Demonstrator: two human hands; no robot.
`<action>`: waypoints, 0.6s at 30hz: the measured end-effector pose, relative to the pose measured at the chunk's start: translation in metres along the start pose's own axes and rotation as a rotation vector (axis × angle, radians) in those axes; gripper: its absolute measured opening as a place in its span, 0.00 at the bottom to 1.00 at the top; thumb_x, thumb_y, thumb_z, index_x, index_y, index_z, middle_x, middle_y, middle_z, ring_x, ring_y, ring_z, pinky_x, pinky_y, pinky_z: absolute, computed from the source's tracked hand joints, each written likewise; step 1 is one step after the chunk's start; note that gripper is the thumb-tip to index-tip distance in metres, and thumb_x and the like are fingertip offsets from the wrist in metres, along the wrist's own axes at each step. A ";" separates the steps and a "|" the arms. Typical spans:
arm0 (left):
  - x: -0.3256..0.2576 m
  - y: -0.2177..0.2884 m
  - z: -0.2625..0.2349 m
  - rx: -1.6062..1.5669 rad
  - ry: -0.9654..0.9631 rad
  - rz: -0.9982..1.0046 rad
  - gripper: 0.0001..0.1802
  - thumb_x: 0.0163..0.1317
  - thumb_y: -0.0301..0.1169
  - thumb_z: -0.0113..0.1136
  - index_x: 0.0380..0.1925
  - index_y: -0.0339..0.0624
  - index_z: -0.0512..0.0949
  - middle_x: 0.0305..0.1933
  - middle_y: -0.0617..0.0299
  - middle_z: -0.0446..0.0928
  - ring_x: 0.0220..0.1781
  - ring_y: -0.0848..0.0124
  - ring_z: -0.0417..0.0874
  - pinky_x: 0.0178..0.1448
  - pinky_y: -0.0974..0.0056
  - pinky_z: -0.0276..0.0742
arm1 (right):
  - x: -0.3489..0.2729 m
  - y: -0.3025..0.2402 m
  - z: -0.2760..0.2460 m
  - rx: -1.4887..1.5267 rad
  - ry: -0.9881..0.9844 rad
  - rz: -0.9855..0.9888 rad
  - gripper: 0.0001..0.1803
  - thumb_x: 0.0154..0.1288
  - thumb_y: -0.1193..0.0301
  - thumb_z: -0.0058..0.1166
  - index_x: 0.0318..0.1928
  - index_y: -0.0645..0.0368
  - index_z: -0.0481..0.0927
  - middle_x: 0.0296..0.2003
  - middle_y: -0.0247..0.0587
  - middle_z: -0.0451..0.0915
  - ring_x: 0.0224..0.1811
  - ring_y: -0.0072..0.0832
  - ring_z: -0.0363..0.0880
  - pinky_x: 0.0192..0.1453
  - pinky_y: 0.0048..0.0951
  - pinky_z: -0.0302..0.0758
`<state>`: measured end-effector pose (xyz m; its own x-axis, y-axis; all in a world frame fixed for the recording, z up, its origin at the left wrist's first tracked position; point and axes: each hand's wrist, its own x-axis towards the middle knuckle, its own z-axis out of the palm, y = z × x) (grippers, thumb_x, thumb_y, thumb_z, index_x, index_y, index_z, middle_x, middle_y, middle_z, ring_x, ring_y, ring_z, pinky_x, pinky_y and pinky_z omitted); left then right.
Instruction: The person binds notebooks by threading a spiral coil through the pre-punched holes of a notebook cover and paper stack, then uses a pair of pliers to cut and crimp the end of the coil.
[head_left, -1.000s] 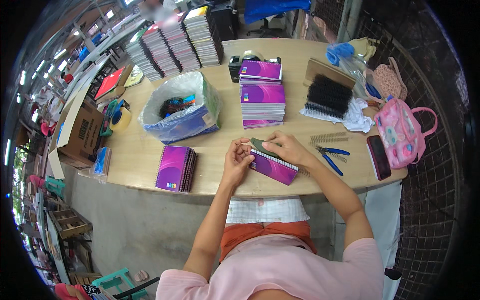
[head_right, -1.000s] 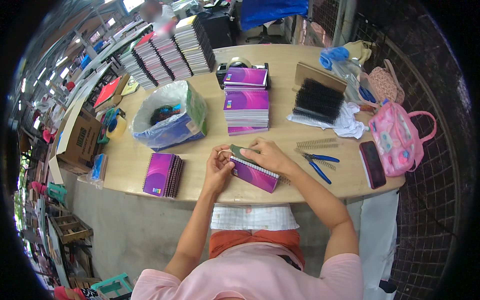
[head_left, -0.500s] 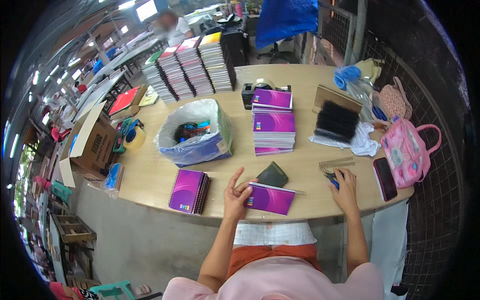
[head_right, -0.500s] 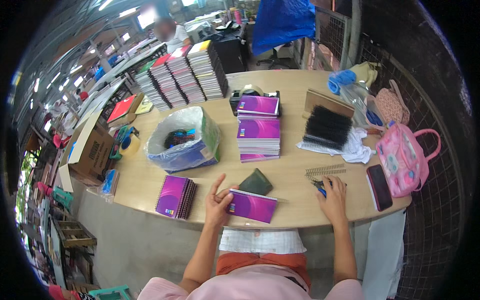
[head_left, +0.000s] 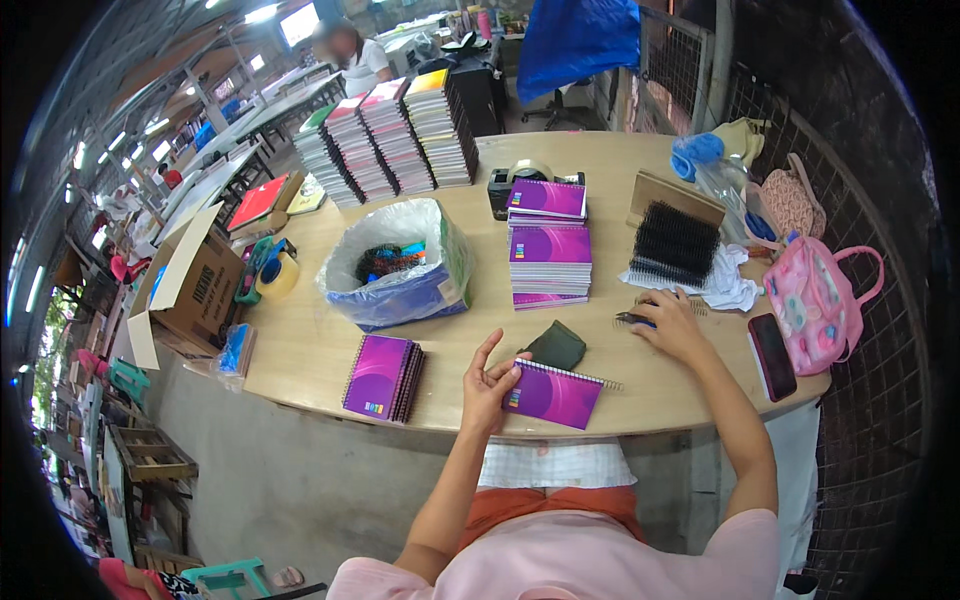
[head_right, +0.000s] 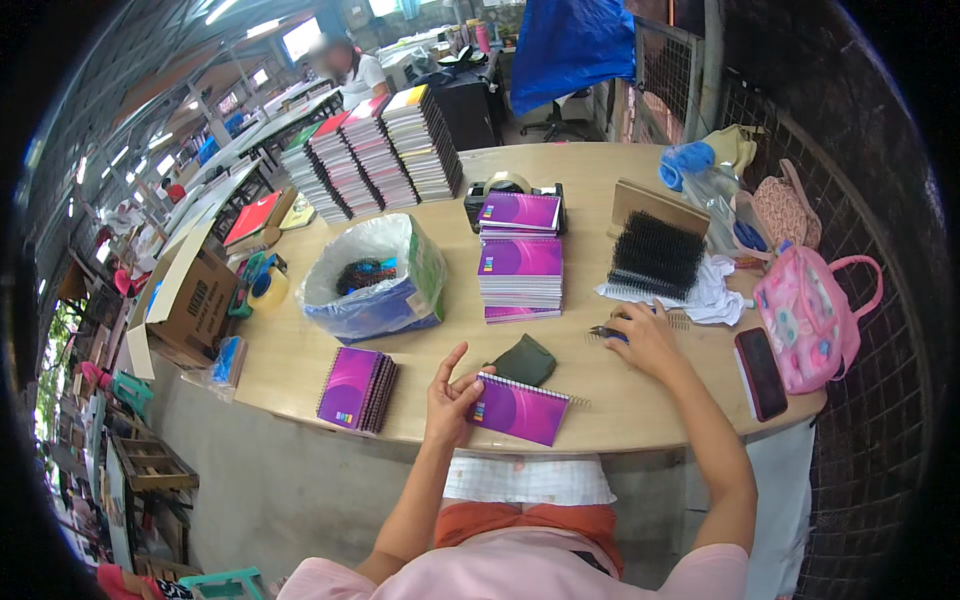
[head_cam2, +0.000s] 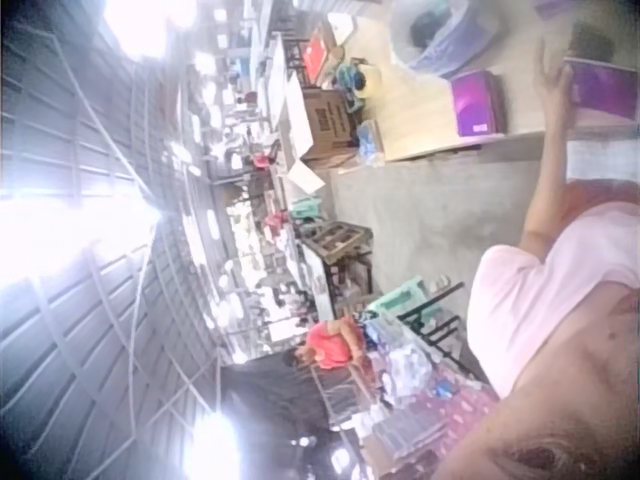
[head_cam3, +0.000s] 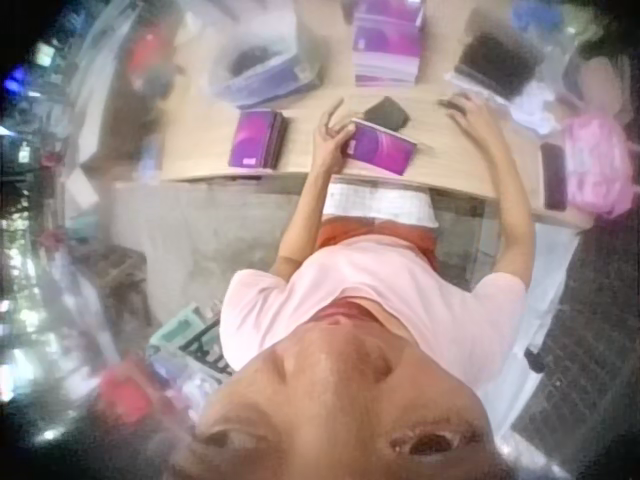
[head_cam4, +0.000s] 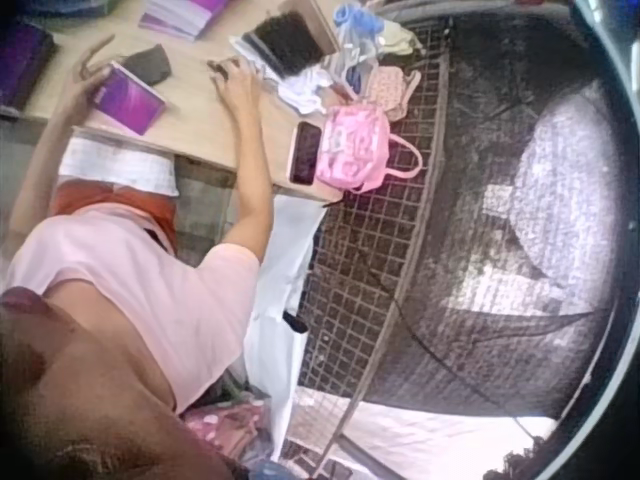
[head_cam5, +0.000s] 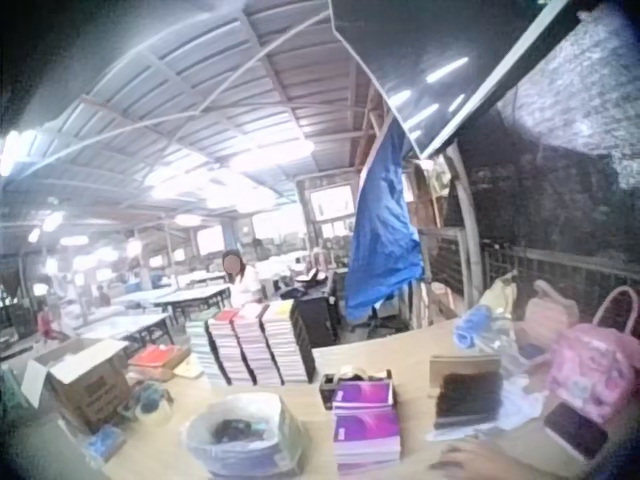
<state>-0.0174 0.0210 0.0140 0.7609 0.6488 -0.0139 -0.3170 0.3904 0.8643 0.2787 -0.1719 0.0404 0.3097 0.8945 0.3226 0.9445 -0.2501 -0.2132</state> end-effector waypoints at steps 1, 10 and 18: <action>-0.001 0.000 -0.001 0.000 -0.003 0.008 0.39 0.65 0.15 0.58 0.74 0.41 0.54 0.53 0.39 0.81 0.48 0.68 0.87 0.53 0.65 0.84 | 0.001 0.001 0.007 0.032 0.035 0.030 0.14 0.60 0.60 0.63 0.43 0.52 0.84 0.44 0.38 0.80 0.50 0.39 0.78 0.67 0.57 0.61; -0.003 0.001 -0.006 -0.016 -0.006 -0.010 0.40 0.64 0.15 0.59 0.74 0.41 0.55 0.53 0.39 0.81 0.49 0.66 0.86 0.54 0.64 0.84 | 0.032 0.027 -0.012 -0.182 0.348 0.031 0.14 0.57 0.65 0.66 0.42 0.57 0.84 0.38 0.42 0.75 0.44 0.43 0.74 0.48 0.43 0.72; -0.009 0.011 -0.013 0.012 0.086 0.027 0.40 0.64 0.17 0.61 0.74 0.41 0.54 0.53 0.39 0.81 0.50 0.65 0.86 0.56 0.63 0.83 | -0.036 -0.013 0.017 -0.011 0.123 0.018 0.33 0.57 0.64 0.66 0.62 0.60 0.73 0.58 0.50 0.70 0.59 0.49 0.67 0.61 0.49 0.68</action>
<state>-0.0356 0.0279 0.0171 0.7005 0.7129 -0.0335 -0.3295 0.3647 0.8709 0.2532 -0.1941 0.0161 0.3375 0.8377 0.4294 0.9394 -0.2707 -0.2102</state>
